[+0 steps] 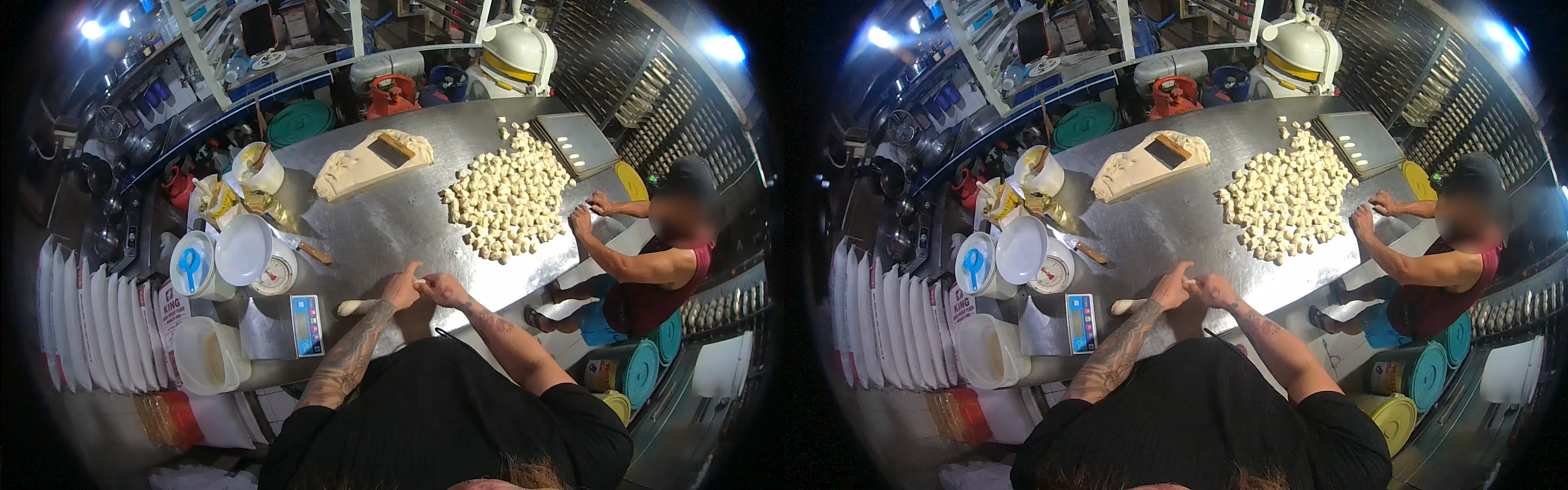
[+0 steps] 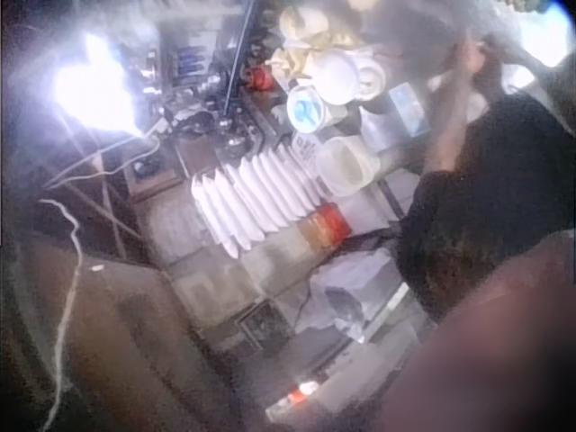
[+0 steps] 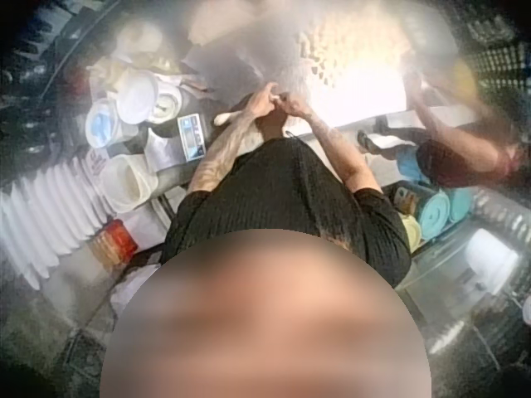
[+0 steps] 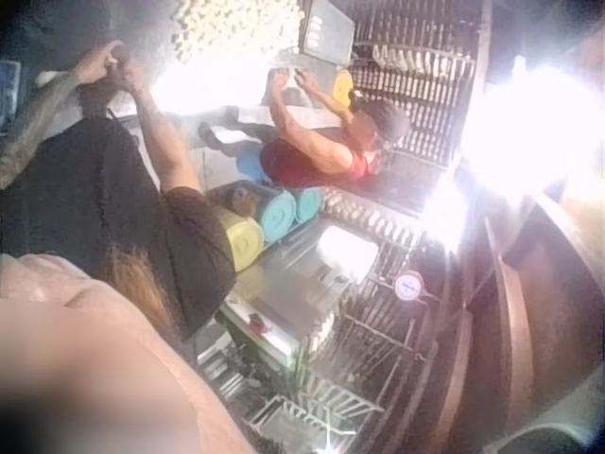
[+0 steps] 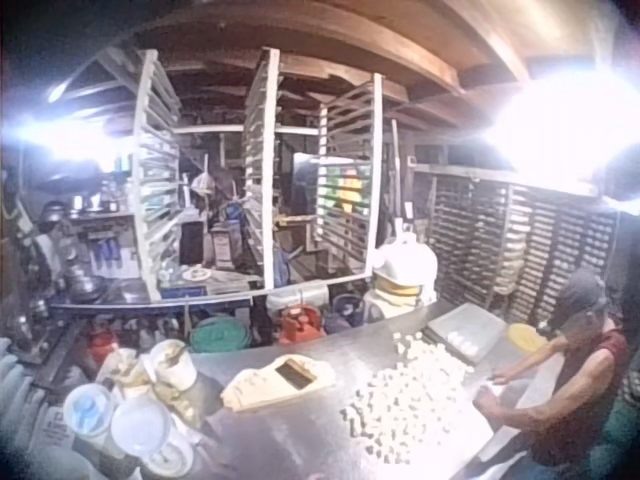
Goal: The person uses a bench scraper to cut strips from a large dough mass, then rolls and tears the strips into small pieces. A coworker shapes the pieces and places them on trays.
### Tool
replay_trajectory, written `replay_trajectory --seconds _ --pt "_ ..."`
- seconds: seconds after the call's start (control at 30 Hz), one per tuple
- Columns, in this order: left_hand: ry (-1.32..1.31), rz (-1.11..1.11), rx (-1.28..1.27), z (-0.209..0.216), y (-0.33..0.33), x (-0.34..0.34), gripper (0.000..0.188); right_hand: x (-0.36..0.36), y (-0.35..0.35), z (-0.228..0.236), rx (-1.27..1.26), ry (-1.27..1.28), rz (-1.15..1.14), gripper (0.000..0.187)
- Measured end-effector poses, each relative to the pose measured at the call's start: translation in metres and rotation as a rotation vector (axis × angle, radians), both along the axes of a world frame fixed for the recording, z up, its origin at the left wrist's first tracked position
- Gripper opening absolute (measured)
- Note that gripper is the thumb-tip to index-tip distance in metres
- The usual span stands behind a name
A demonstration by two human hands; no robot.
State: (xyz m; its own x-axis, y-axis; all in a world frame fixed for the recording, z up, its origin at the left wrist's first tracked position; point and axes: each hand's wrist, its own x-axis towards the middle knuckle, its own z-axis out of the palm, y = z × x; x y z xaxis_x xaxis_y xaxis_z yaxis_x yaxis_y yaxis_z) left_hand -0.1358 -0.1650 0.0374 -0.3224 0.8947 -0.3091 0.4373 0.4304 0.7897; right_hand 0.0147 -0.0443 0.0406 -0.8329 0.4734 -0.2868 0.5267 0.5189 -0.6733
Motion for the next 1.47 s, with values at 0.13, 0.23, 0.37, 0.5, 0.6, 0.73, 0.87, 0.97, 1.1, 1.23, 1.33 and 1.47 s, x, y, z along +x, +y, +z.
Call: replay_trajectory --seconds 0.13,0.23,0.37,0.5,0.6,0.73,0.87,0.97,1.1,1.23,1.33,1.47 --pt "0.138 0.03 -0.235 0.006 0.001 0.006 0.038 -0.008 -0.009 -0.014 0.152 0.185 -0.081 0.044" --pt "0.235 -0.029 -0.265 0.007 0.011 0.017 0.032 -0.022 -0.003 -0.013 -0.046 0.014 -0.226 0.052" --pt "0.244 -0.08 -0.289 0.0 0.033 0.001 0.039 -0.018 -0.001 0.01 -0.05 -0.008 -0.069 0.049" --pt "-0.186 0.024 -0.248 -0.019 0.073 -0.039 0.053 -0.007 0.032 0.054 0.086 0.451 0.17 0.03" --pt "-0.116 0.086 -0.01 -0.034 0.078 -0.034 0.049 -0.029 0.092 0.079 0.591 0.536 -0.144 0.033" --pt "-0.044 -0.009 -0.133 -0.026 0.058 -0.022 0.051 -0.032 0.122 0.055 0.784 0.43 -0.002 0.026" --pt "0.049 0.016 0.022 -0.015 0.026 0.001 0.05 -0.004 0.049 -0.007 0.082 0.158 0.218 0.034" --pt "0.061 0.007 -0.003 -0.013 0.019 -0.002 0.041 0.0 0.015 -0.018 0.1 0.131 -0.03 0.044" --pt "0.2 0.018 -0.21 -0.016 0.031 0.005 0.037 -0.025 -0.002 -0.018 0.046 0.095 -0.293 0.052" --pt "0.412 -0.086 -0.223 -0.032 0.037 0.004 0.037 -0.031 0.007 -0.004 0.033 0.031 -0.182 0.051" --pt "-0.026 -0.118 -0.326 -0.045 0.065 -0.034 0.04 -0.003 0.013 0.022 -0.277 0.164 0.084 0.044" --pt "0.066 0.009 -0.149 -0.047 0.083 -0.041 0.055 -0.009 0.038 0.031 0.181 0.256 -0.045 0.053"
